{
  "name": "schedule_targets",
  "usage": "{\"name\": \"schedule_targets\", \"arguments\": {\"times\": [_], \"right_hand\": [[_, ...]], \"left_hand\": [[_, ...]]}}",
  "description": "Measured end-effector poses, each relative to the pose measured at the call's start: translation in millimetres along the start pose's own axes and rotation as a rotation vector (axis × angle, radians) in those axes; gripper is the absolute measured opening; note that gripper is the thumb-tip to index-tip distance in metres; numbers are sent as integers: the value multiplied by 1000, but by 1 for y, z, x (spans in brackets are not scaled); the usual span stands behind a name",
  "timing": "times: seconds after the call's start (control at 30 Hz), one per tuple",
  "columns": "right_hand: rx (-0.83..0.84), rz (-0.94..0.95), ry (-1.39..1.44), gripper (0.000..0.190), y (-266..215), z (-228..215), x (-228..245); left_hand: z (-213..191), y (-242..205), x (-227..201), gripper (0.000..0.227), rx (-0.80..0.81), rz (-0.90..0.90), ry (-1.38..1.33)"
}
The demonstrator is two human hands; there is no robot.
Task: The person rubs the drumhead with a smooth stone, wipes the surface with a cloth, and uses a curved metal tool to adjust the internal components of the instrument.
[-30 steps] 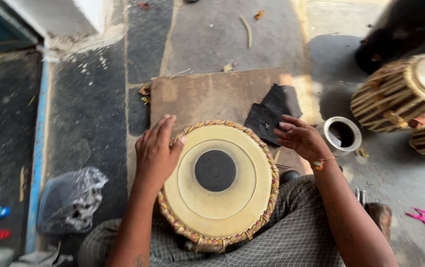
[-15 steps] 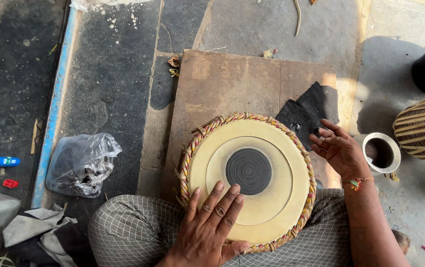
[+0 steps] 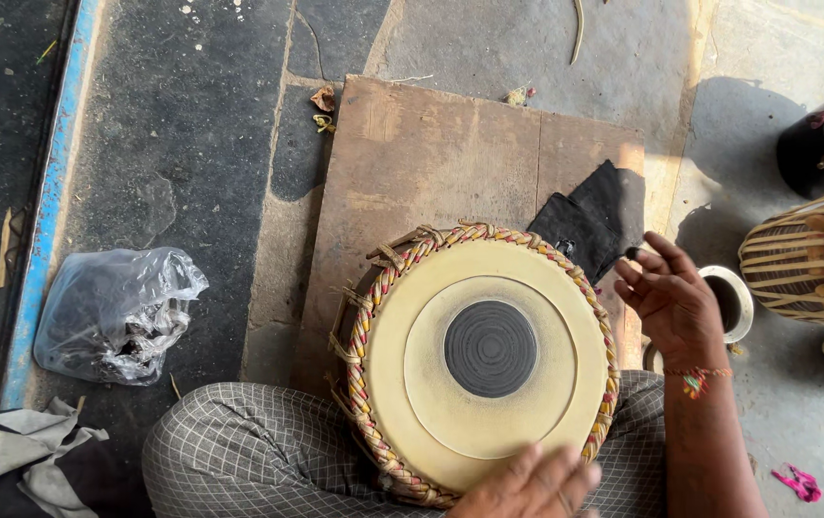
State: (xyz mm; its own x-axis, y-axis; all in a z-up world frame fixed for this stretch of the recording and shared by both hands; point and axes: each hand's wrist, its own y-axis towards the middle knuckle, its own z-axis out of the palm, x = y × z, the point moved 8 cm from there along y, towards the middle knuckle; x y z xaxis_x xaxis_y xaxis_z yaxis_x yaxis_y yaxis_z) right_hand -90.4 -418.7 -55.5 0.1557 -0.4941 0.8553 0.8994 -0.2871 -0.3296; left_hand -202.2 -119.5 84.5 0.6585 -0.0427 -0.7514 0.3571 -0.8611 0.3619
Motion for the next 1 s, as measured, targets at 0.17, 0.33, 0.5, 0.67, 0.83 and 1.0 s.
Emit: {"name": "schedule_targets", "arguments": {"times": [0.17, 0.33, 0.5, 0.67, 0.83, 1.0], "right_hand": [[156, -253, -98, 50, -103, 97, 61], [444, -272, -923, 72, -160, 232, 40], [502, -474, -1399, 80, -173, 266, 24], [493, -161, -1144, 87, -165, 244, 19], [586, -437, -1465, 94, -173, 263, 24], [550, -545, -1933, 102, -186, 268, 24]], "left_hand": [[-99, 4, 59, 73, -255, -12, 205], [-157, 48, 208, 65, 81, -442, -144], [-144, 34, 234, 49, -7, -416, -458], [-146, 31, 232, 48, -12, -475, -461], [-154, 32, 227, 47, -77, -395, -396], [-154, 28, 231, 46, -105, -539, -427]]}}
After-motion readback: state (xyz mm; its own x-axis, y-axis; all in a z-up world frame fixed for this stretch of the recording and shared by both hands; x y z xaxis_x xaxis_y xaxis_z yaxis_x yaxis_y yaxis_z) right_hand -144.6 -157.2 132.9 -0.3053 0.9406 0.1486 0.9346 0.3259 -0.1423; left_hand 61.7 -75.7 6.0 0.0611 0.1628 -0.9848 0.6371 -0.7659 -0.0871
